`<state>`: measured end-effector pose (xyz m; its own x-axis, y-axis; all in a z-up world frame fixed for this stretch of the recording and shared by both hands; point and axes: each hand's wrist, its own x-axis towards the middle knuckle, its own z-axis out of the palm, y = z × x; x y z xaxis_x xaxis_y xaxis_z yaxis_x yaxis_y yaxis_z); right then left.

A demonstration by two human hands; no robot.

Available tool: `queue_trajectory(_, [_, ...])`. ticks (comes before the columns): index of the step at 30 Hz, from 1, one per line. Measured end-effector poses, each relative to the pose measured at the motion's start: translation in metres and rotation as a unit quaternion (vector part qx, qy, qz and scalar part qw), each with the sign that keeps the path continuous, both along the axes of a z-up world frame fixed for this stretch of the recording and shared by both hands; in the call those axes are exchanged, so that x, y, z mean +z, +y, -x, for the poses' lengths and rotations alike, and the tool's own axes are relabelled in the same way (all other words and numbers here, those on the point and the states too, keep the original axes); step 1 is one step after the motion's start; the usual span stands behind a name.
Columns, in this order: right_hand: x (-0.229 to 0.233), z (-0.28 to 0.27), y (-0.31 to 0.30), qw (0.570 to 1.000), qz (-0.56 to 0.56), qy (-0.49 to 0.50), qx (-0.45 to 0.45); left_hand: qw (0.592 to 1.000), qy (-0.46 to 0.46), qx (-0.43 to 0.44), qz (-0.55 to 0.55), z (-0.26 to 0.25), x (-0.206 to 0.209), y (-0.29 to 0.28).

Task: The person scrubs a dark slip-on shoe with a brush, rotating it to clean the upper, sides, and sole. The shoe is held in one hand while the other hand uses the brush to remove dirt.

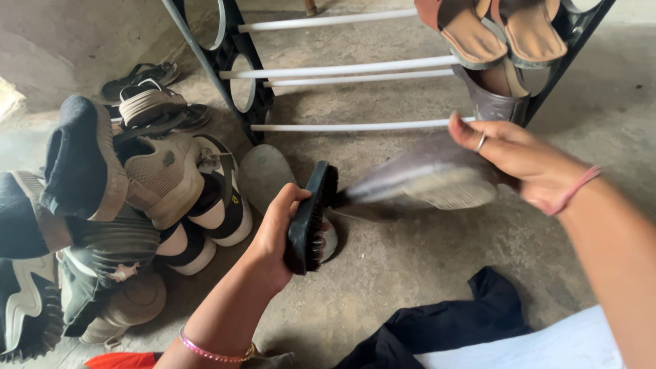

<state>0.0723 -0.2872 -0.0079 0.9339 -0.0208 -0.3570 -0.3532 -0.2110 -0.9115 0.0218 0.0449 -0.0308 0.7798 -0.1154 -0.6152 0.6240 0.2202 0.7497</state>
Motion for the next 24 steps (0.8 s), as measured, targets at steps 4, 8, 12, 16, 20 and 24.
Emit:
queue_trajectory(4, [-0.014,-0.001,-0.021,0.973,0.077,-0.081,0.204,1.000,0.003,-0.023,-0.009,0.002,-0.003,-0.006])
queue_trajectory(8, [-0.042,-0.008,-0.021,0.938,0.184,-0.194,0.220,0.999,0.000,-0.039,-0.008,0.007,-0.005,-0.010])
queue_trajectory(12, [-0.073,-0.014,-0.014,0.866,0.319,-0.258,0.285,0.999,0.006,-0.052,0.006,0.009,-0.006,-0.010])
queue_trajectory(16, [-0.088,-0.010,-0.007,0.850,0.404,-0.110,0.320,0.998,0.014,-0.034,0.058,0.008,-0.008,-0.005])
queue_trajectory(20, [-0.081,-0.001,0.022,0.830,0.434,-0.180,0.300,0.995,0.044,0.017,0.083,0.004,-0.011,0.005])
queue_trajectory(24, [-0.093,0.017,0.067,0.797,0.501,0.073,0.328,0.993,0.033,0.024,0.112,-0.002,-0.014,0.003])
